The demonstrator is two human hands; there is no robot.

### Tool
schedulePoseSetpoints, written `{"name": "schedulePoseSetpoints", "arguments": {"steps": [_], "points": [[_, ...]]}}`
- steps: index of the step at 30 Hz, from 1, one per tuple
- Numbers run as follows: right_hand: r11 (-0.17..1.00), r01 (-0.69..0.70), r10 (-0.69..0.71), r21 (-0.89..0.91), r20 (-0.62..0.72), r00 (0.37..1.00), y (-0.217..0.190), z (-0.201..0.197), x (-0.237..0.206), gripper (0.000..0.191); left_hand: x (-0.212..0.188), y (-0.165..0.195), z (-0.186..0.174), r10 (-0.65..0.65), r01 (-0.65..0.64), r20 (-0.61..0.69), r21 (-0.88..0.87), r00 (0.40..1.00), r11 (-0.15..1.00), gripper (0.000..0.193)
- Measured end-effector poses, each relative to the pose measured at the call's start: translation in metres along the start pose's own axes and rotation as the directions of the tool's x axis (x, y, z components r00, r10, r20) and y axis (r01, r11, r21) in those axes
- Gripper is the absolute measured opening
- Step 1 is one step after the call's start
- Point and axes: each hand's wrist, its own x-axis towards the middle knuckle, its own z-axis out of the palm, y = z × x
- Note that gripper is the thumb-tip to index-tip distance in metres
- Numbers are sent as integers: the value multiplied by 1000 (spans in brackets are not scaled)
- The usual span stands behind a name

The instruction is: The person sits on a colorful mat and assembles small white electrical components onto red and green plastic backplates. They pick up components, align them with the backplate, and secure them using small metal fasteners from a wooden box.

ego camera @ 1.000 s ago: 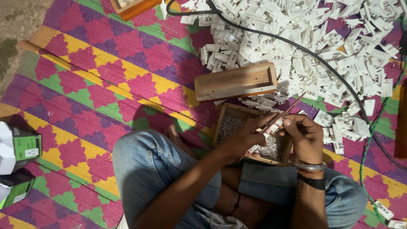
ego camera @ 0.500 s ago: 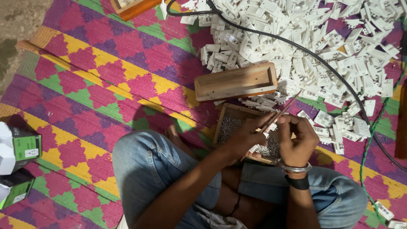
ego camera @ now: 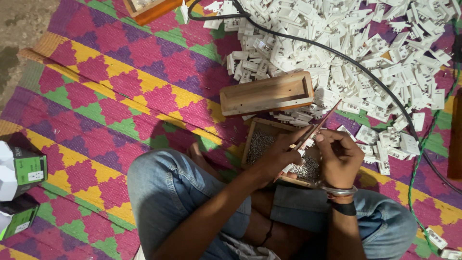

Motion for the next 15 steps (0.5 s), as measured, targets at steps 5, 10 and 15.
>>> {"name": "schedulePoseSetpoints", "arguments": {"steps": [5,10,15], "points": [[999,30,-29,-34,2,1000,0,1,1,11,1,1,0,175,-176,24,81,984,981,78],[991,70,-68,-116,22,997,-6,-3,3,16,6,-5,-3,226,-229,68,47,972,972,77],[963,144,-134,-227,58,989,-13,-6,5,16,6,-7,-3,96,-98,46,33,994,995,74]]}}
